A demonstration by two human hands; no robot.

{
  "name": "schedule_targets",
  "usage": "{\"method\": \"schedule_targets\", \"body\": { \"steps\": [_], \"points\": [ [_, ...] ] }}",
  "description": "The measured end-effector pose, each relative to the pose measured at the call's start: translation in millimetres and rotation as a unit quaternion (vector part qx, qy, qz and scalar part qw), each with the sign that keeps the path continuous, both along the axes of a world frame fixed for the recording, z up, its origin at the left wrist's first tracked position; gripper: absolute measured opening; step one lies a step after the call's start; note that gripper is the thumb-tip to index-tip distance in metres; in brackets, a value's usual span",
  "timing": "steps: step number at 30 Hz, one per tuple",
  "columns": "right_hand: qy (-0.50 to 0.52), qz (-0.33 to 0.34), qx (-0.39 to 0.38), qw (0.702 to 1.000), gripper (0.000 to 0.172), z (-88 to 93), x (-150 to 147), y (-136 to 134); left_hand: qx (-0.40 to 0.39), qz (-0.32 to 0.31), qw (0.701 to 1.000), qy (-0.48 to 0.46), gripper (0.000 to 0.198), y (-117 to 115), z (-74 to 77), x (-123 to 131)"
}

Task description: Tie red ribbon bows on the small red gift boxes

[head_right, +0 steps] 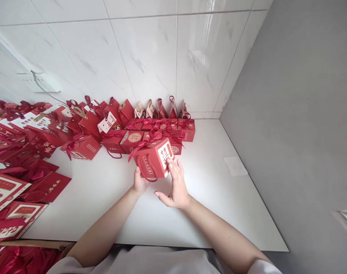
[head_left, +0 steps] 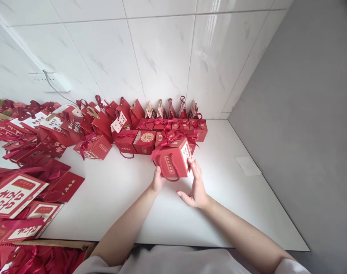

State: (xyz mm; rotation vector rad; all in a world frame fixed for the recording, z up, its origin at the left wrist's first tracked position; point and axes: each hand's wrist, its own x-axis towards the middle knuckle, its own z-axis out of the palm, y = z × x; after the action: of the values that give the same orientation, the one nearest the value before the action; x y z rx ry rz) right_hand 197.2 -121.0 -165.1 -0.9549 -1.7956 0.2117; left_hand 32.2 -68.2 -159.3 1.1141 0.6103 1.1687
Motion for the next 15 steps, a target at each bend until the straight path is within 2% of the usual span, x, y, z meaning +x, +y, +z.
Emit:
{"method": "schedule_targets", "body": {
  "steps": [2,6,9,12,15],
  "points": [
    [-0.049,0.017,0.013,0.999,0.102,0.4,1.2,1.4,-0.082,-0.001,0.995,-0.064,0.08,0.7,5.7,-1.2],
    [-0.122,0.036,0.11,0.986,0.089,1.7,1.5,3.0,-0.201,-0.105,0.962,-0.153,0.086,5.5,11.1,-6.3],
    [-0.131,0.048,0.141,0.98,0.082,1.8,-1.6,0.9,-0.24,-0.123,0.946,-0.181,0.082,11.7,6.0,-11.7],
    [-0.14,0.044,0.15,0.978,0.078,0.9,-4.0,-0.9,-0.272,-0.136,0.938,-0.165,0.085,15.7,1.2,-13.9],
    [-0.137,0.042,0.167,0.976,0.077,1.4,-0.2,1.4,-0.26,-0.138,0.944,-0.148,0.086,16.5,1.1,-13.8]
  ]
}}
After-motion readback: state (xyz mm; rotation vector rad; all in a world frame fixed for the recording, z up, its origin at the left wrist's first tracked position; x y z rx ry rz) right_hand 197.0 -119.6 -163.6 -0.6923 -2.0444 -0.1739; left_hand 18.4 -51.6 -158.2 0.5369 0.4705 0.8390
